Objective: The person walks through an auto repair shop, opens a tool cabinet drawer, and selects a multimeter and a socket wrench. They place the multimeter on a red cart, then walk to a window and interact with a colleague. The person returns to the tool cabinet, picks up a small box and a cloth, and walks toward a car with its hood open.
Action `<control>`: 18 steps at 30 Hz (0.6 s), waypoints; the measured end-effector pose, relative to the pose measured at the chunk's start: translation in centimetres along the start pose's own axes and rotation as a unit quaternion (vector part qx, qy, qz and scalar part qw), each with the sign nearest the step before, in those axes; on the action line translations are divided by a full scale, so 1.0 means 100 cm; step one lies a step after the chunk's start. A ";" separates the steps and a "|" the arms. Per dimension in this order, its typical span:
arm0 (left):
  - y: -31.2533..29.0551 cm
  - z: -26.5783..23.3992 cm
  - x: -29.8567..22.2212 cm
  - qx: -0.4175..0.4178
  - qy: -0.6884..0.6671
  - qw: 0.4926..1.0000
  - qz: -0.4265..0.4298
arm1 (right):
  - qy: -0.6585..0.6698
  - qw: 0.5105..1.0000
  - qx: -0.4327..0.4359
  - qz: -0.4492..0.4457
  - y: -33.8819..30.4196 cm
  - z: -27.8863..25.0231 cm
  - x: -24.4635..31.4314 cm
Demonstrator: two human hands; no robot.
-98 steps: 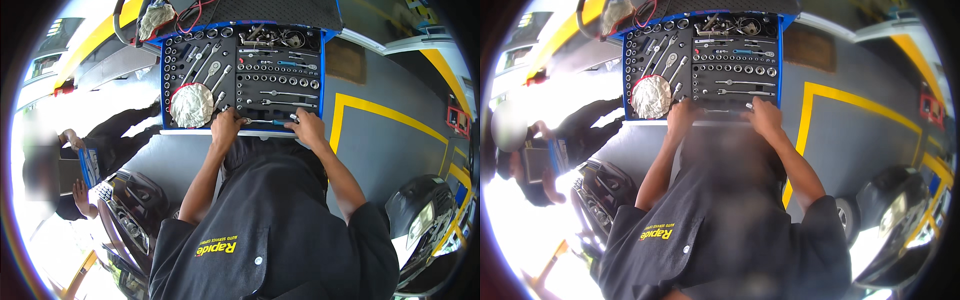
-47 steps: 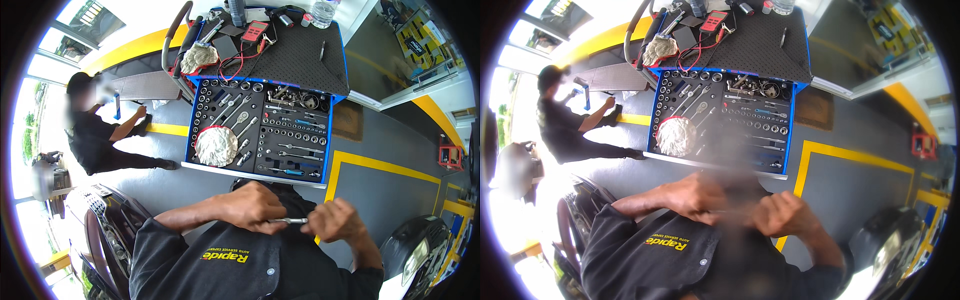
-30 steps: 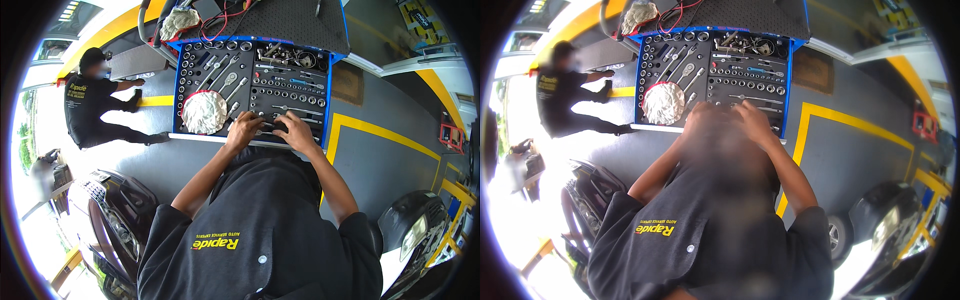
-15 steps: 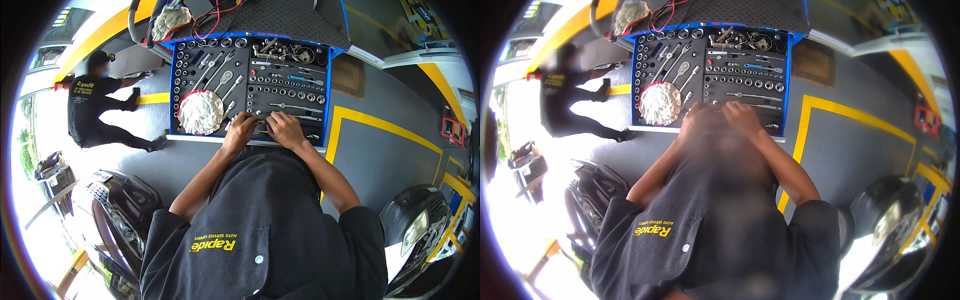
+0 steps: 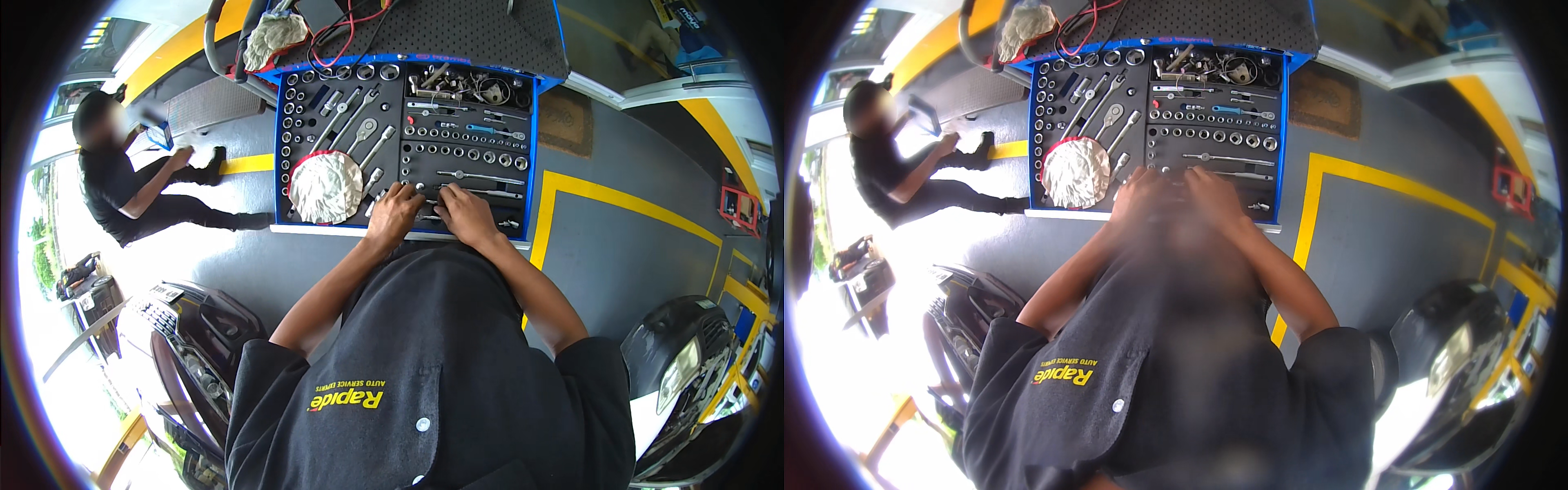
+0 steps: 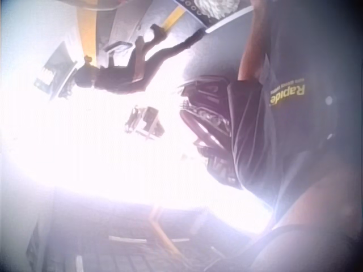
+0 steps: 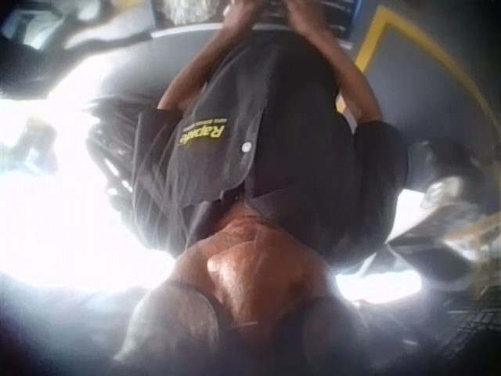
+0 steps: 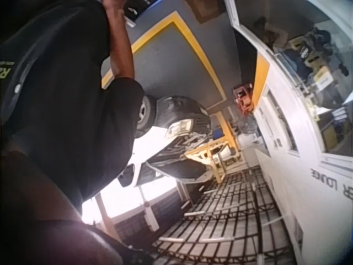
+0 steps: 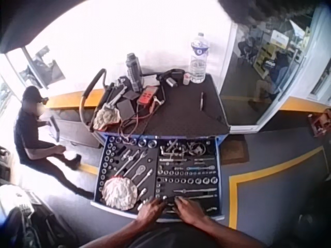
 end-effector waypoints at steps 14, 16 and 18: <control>-0.004 -0.023 0.020 -0.025 -0.083 0.994 -0.063 | 0.088 0.991 -0.089 -0.052 0.114 -0.047 0.026; -0.008 -0.051 0.032 -0.078 -0.134 0.983 -0.100 | 0.065 0.992 -0.079 -0.077 0.125 -0.036 0.031; -0.006 -0.084 0.055 -0.130 -0.178 0.963 -0.153 | 0.001 0.992 -0.066 -0.103 0.135 -0.025 0.038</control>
Point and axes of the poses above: each hand's wrist, its own y-axis towards the middle knuckle, its own z-axis out of the palm, x = y × z, the point moved 9 cm from there along y, towards the middle knuckle, and after that the axes turned 3 degrees about z, right-handed, at the moved point
